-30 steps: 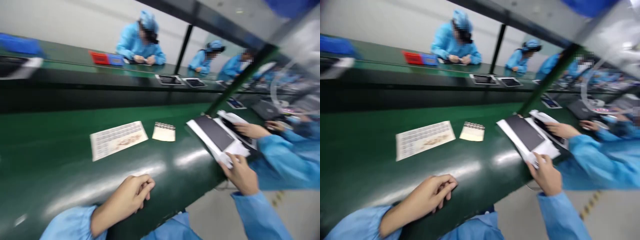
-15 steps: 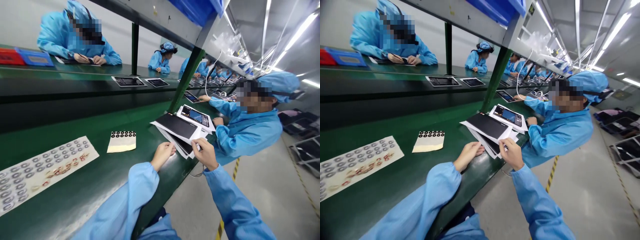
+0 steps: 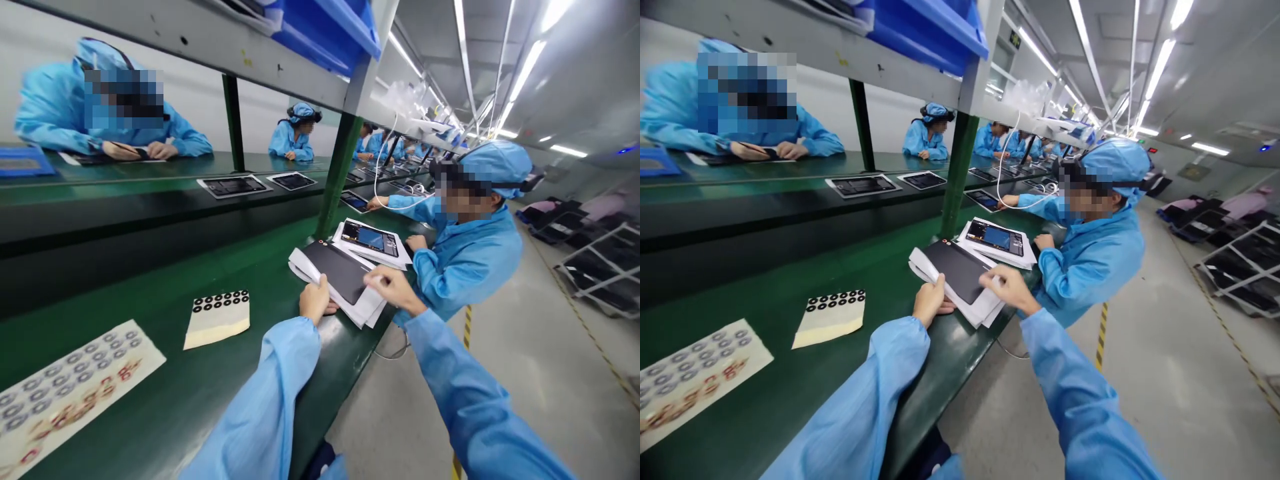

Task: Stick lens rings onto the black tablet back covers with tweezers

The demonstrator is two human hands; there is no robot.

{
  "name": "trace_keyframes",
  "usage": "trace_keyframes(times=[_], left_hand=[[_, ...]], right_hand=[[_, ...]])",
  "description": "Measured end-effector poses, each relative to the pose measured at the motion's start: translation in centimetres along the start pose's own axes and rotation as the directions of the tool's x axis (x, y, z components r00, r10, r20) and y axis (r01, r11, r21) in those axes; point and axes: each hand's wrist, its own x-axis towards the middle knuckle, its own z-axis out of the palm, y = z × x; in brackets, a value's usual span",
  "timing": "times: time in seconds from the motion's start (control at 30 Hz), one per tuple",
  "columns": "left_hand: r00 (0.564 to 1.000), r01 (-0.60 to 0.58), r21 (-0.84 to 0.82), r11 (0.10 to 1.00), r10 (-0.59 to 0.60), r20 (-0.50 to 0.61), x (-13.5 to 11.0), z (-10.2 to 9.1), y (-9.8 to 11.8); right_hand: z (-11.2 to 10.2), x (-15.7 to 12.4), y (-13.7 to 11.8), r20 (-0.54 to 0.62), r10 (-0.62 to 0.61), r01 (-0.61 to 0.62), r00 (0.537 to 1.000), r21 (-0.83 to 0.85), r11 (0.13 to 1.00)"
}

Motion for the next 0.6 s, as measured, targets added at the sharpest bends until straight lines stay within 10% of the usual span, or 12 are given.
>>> trace_keyframes(times=[0.3, 0.6], left_hand=[[0.965, -0.175, 0.149, 0.973, 0.199, -0.172, -2.0, 0.0, 0.2], [0.906, -0.413, -0.020, 0.910, 0.409, -0.106, -11.2, -5.4, -6.6]], right_hand=[[-0.7, 5.1, -0.4, 0.120, 0.416, -0.430, 0.901, 0.136, 0.893], [1.0, -7.8, -6.5, 0.371, 0.260, -0.433, 0.891, 0.526, 0.732]])
